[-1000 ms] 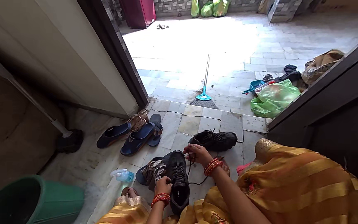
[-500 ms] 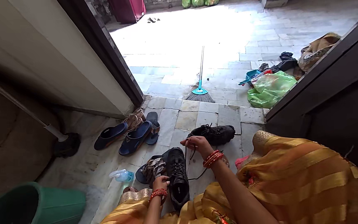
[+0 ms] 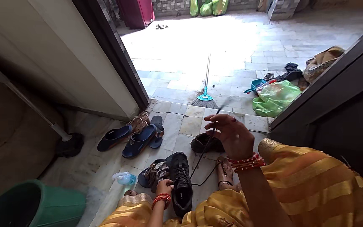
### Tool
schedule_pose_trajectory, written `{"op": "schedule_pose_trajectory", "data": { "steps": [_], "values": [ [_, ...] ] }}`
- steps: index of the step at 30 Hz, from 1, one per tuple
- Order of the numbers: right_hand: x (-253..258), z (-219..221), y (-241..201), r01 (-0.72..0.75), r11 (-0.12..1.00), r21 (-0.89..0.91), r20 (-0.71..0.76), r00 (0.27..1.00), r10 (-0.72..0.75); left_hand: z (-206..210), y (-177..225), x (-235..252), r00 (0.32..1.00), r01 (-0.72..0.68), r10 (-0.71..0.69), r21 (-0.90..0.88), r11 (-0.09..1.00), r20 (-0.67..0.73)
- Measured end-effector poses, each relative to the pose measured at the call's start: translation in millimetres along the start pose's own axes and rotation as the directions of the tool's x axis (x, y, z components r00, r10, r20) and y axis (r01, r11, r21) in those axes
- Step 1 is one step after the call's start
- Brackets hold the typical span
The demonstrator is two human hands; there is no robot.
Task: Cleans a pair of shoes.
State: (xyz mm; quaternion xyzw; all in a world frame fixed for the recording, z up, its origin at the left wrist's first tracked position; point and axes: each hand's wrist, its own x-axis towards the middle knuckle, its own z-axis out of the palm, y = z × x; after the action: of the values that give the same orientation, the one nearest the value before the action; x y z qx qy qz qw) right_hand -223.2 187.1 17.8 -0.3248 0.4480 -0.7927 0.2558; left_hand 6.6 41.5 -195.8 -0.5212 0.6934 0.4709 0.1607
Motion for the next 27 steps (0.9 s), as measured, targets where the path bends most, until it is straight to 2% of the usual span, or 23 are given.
{"op": "schedule_pose_trajectory", "data": {
  "steps": [3, 7, 10, 13, 15, 17, 19, 21, 24, 27],
  "values": [
    [0.9, -1.7, -13.3, 0.124, 0.992, -0.023, 0.046, 0.991, -0.123, -0.5, 2.1, -2.9, 1.0, 0.005, -0.005, 0.006, 1.0, 0.002],
    [-1.2, 7.6, -27.7, 0.193, 0.972, -0.134, -0.081, 0.975, -0.205, -0.4, 3.0, -4.8, 1.0, 0.009, -0.009, 0.014, 1.0, 0.003],
    [-4.8, 10.0, -25.5, 0.067, 0.948, -0.31, -0.025, 0.997, -0.079, -0.5, 1.5, -2.2, 1.0, 0.019, -0.019, -0.012, 1.0, -0.002],
    [-8.4, 18.3, 14.5, -0.142, 0.813, -0.565, 0.036, 0.98, 0.197, 1.5, -4.0, 0.7, 0.999, 0.033, -0.035, -0.107, 0.994, -0.012],
    [-14.6, 31.1, 57.3, -0.34, 0.675, -0.655, 0.034, 0.879, 0.476, 1.4, -5.8, 1.4, 0.999, 0.041, -0.043, -0.152, 0.987, -0.011],
    [-26.8, 34.4, 100.4, -0.428, 0.46, -0.778, 0.024, 0.711, 0.702, 1.3, -4.1, 1.0, 0.999, 0.045, -0.048, -0.17, 0.985, -0.014],
    [-42.8, 29.0, 138.9, -0.423, 0.277, -0.863, -0.005, 0.556, 0.831, 1.0, -5.1, 0.4, 0.998, 0.049, -0.053, -0.176, 0.983, -0.019],
    [-60.7, 23.1, 167.4, -0.446, 0.185, -0.875, -0.045, 0.458, 0.888, 0.8, -7.9, 0.6, 0.998, 0.055, -0.059, -0.196, 0.979, -0.015],
    [-77.0, 19.1, 187.7, -0.491, 0.123, -0.862, -0.093, 0.392, 0.915, 0.8, -9.7, 2.7, 0.999, 0.046, -0.051, -0.196, 0.98, -0.018],
    [-81.0, 20.4, 194.9, -0.531, 0.102, -0.841, -0.137, 0.391, 0.91, 0.9, -9.0, 2.3, 1.0, 0.026, -0.028, -0.187, 0.982, -0.007]
  ]
}}
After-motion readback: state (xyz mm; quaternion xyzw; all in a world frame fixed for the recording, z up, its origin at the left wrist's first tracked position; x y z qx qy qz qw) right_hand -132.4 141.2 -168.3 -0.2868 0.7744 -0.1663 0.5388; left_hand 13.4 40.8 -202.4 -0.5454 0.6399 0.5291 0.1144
